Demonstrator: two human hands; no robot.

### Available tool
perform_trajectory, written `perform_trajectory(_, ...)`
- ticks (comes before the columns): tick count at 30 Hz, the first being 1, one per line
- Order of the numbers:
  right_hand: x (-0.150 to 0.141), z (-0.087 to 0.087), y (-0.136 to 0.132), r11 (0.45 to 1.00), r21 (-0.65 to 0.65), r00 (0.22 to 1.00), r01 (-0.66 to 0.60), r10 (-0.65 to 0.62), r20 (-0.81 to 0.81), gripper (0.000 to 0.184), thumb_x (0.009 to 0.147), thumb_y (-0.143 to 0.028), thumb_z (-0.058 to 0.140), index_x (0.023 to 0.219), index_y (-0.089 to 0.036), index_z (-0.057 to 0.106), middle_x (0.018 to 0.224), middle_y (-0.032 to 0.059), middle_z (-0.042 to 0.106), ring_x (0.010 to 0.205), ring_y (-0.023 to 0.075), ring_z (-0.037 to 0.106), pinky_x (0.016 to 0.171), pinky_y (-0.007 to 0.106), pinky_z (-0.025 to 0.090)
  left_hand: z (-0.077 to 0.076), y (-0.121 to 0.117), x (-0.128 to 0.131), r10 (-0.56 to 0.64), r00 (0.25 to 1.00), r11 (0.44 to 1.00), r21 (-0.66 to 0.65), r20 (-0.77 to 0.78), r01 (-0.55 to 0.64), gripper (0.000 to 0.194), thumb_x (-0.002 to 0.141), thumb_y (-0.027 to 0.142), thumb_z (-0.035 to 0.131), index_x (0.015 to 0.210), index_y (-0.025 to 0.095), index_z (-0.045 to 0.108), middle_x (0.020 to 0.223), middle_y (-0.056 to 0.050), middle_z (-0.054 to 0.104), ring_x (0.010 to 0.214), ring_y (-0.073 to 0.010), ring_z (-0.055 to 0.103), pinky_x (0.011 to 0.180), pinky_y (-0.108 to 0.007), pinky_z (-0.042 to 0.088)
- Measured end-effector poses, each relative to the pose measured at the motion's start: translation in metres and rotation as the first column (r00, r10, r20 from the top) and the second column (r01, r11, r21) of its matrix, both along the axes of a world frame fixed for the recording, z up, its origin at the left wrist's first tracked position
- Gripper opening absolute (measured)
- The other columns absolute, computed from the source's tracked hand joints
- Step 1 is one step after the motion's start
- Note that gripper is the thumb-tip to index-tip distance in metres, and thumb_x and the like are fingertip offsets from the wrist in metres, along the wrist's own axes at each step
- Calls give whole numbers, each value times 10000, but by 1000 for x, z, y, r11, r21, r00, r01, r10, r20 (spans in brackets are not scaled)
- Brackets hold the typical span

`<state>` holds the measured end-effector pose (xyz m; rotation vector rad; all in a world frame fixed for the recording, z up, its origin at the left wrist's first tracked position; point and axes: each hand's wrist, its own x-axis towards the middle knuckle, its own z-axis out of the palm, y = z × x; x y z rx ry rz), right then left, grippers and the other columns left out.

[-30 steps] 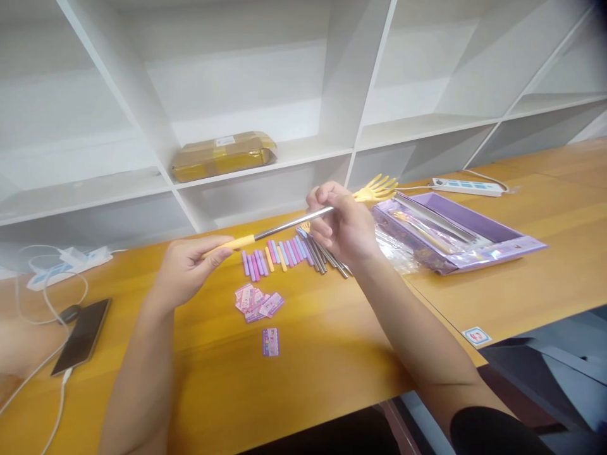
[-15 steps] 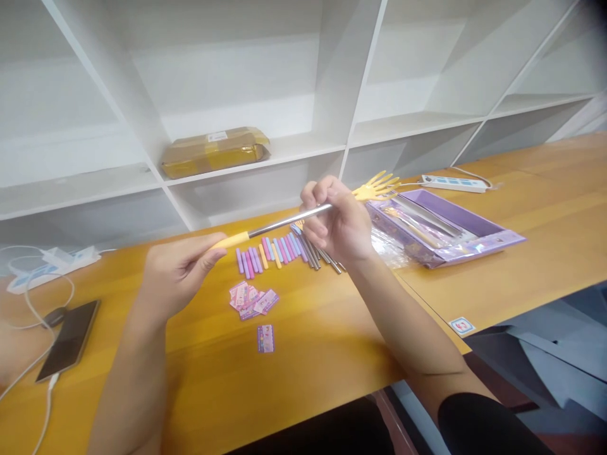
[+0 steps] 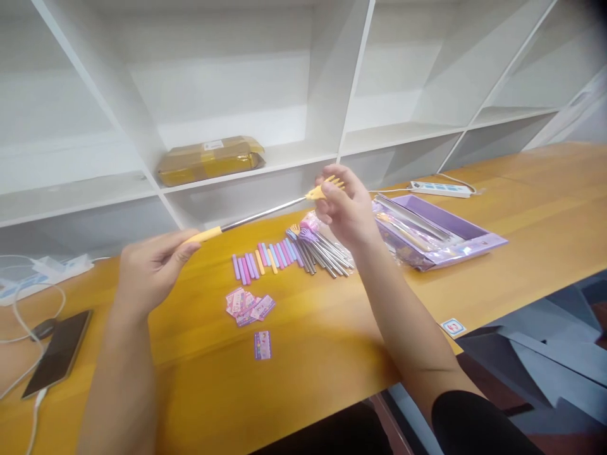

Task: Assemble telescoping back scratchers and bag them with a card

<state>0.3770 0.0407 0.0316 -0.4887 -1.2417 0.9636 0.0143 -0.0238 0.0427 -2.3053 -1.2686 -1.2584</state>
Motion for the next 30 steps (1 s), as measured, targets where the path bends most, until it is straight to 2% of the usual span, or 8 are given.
perform_trajectory(2, 6, 1, -2, 999, 38, 993, 25, -29, 113, 414, 859, -509, 898, 1060, -274, 622, 987, -10, 622, 574, 56, 475, 448, 246, 369, 0, 0, -2, -5, 1000, 1000, -11, -22, 5, 203, 1052, 436, 693, 1058, 333, 867, 691, 47, 685, 594, -95, 562, 581, -256, 385)
perform_trajectory(4, 8, 1, -6, 998, 64, 983, -6, -6, 185, 334, 932, -495, 837, 1035, -259, 624, 927, -13, 621, 557, 55, 487, 443, 240, 347, 1, 0, -3, -14, 1000, 1000, -18, -26, 13, 204, 1054, 445, 688, 1047, 338, 862, 697, 46, 683, 591, -98, 551, 585, -259, 387)
perform_trajectory(7, 6, 3, -13, 996, 90, 980, -30, 11, 196, 267, 982, -449, 785, 1022, -256, 605, 917, -14, 626, 537, 51, 469, 433, 238, 316, 1, -1, -2, -15, 999, 1000, -14, -28, 15, 200, 1054, 440, 689, 1047, 332, 857, 697, 36, 681, 592, -103, 543, 594, -263, 384)
perform_trajectory(16, 2, 7, -18, 994, 113, 977, -6, -18, 212, 260, 968, -395, 789, 1003, -275, 561, 904, -29, 600, 527, 59, 435, 445, 262, 348, -1, -1, 5, 2, 999, 1000, -1, -54, -2, 233, 1054, 457, 679, 1058, 318, 865, 651, 27, 626, 576, -108, 495, 595, -266, 372)
perform_trajectory(21, -2, 6, -17, 991, 132, 980, -15, -11, 198, 265, 975, -387, 777, 1004, -278, 537, 892, -38, 594, 517, 57, 411, 445, 264, 323, 0, -5, 10, -22, 998, 1000, -3, -53, 22, 239, 1059, 442, 672, 1050, 300, 864, 647, 27, 632, 570, -108, 492, 583, -267, 363)
perform_trajectory(30, -5, 5, -20, 994, 106, 983, -34, 14, 186, 273, 965, -384, 788, 1016, -284, 539, 924, -29, 590, 523, 61, 398, 448, 277, 340, 1, -10, 10, -2, 998, 1000, -4, -58, 2, 212, 1072, 437, 658, 1070, 343, 848, 635, 30, 569, 567, -116, 460, 581, -289, 342)
